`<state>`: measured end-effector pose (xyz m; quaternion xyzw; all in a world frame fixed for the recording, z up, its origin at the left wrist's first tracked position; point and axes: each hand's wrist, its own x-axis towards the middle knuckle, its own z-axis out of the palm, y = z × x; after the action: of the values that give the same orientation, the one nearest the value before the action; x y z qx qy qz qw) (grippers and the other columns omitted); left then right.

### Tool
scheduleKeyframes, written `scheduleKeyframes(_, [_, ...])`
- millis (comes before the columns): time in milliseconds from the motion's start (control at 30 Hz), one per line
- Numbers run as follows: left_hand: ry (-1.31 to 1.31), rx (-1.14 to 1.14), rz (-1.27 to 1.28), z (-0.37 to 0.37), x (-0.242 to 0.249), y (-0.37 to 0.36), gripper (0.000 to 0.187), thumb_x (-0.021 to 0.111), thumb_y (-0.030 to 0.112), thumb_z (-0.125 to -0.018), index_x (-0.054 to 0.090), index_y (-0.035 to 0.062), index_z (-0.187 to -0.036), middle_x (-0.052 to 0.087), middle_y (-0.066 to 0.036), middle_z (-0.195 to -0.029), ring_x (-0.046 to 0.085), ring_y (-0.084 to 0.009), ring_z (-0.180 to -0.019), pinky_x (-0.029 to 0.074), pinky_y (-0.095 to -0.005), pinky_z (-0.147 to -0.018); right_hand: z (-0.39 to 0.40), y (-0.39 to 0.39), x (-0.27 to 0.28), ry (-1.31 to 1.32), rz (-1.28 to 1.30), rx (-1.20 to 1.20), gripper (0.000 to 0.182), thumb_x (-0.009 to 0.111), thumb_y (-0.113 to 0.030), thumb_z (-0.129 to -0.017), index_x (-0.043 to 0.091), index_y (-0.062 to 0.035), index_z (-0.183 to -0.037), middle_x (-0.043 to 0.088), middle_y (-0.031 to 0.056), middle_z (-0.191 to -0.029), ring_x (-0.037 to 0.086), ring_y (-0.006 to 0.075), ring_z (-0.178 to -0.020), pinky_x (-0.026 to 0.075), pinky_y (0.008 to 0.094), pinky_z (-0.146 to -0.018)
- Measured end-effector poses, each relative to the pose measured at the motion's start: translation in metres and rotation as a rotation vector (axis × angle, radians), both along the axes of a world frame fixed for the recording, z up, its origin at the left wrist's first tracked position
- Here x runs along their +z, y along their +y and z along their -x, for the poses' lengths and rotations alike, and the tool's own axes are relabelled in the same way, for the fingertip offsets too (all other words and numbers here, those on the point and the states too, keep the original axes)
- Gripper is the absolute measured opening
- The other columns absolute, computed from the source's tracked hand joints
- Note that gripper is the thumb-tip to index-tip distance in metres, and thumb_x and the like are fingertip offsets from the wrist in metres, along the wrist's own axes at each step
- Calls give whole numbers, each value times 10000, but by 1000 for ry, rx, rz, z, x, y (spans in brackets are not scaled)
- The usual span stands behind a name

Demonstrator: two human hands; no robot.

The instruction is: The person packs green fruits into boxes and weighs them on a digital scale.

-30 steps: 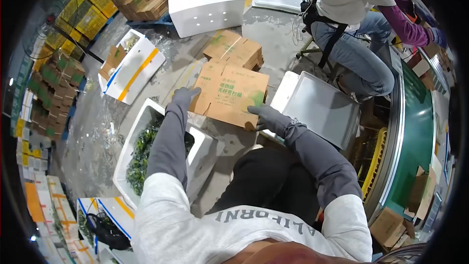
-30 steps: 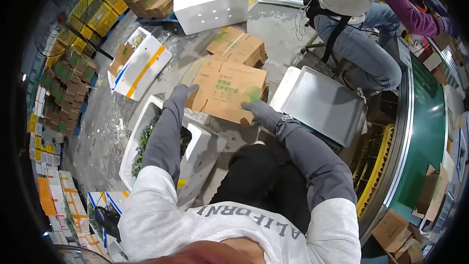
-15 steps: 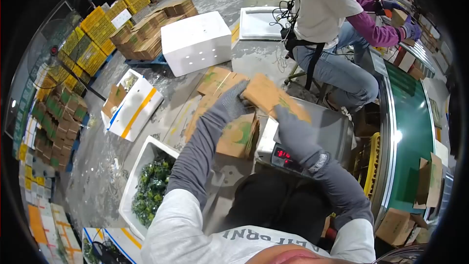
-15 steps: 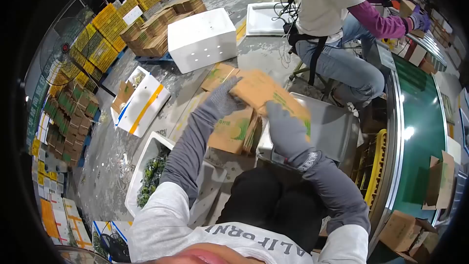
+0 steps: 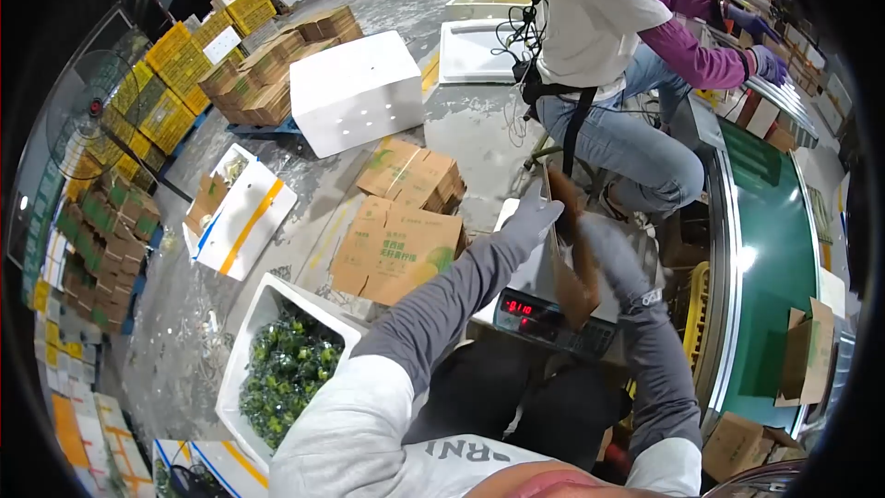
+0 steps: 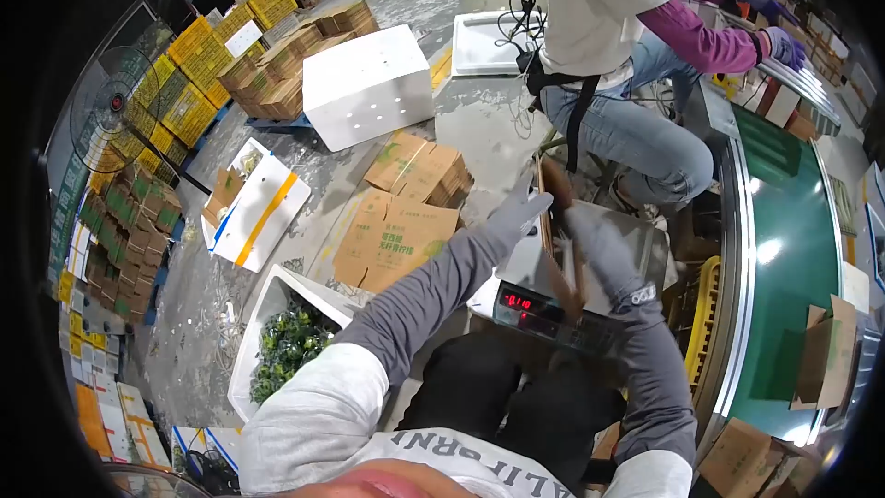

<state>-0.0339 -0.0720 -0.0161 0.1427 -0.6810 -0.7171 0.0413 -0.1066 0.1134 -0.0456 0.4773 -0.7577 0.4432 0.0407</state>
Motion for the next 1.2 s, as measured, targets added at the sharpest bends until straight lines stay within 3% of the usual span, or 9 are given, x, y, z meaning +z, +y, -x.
scheduleKeyframes(33, [148,58,425,17,-19,-9,790,629,252,-817,187,11,-1426,409,-203,-1336,420,-331,-1226,377,-382,-998,1,-2,36,-448,-203,-282,503,464,-421,-898,535,-12,-1181,630,220,-1025,606,351,-956,461,400,-800])
scheduleKeyframes(200, [20,41,708,54,-3,-7,720,540,50,-693,283,-21,-1362,392,-293,-1293,362,-428,-1241,316,-389,-1041,-16,-9,80,-289,-833,-217,529,508,-431,-812,530,-7,-1129,639,241,-950,617,404,-895,481,449,-789])
scheduleKeyframes(400, [46,-173,941,47,22,-35,422,593,129,-701,526,-20,-1091,572,-236,-978,553,-399,-926,451,-417,-814,-23,12,102,-314,-764,-142,348,463,-324,-852,657,-36,-880,667,189,-875,662,278,-807,518,401,-689])
scheduleKeyframes(433, [174,-238,1117,43,17,-39,432,593,127,-702,522,-15,-1104,567,-244,-995,543,-409,-950,444,-430,-838,18,7,48,364,-826,68,307,514,-287,-819,658,-28,-898,672,180,-851,664,279,-777,517,411,-671])
scheduleKeyframes(500, [224,-328,1224,26,33,-24,383,604,136,-716,562,11,-1076,567,-207,-1029,500,-392,-1039,417,-445,-907,10,4,82,-229,-597,-304,262,539,-244,-758,677,-30,-820,661,201,-836,649,346,-782,508,454,-690])
scheduleKeyframes(600, [182,-526,1745,37,22,-23,316,587,278,-761,638,81,-1003,587,-133,-1039,526,-349,-1025,428,-431,-876,25,-17,48,-60,-568,-314,261,500,-200,-767,661,-4,-830,665,183,-796,650,350,-705,513,457,-643])
scheduleKeyframes(800, [77,-648,1546,61,-5,-38,312,602,330,-760,670,134,-993,632,-93,-1006,579,-289,-982,389,-472,-915,-63,7,121,-121,-349,-304,438,526,-426,-870,532,-45,-1087,615,178,-1058,613,325,-976,472,427,-828])
scheduleKeyframes(1100, [-305,-495,1711,58,20,7,303,567,201,-800,637,157,-1091,625,-83,-1074,530,-266,-1097,401,-385,-934,-38,-28,26,-589,108,-138,641,312,-524,-963,385,-27,-1361,426,192,-1377,386,300,-1295,282,345,-1078])
scheduleKeyframes(1200, [513,83,1619,59,-39,1,301,540,289,-830,607,89,-1045,626,-130,-1005,578,-308,-999,441,-396,-907,-42,-26,34,-635,140,-196,684,247,-568,-953,367,-29,-1357,435,205,-1358,406,348,-1261,307,358,-1054])
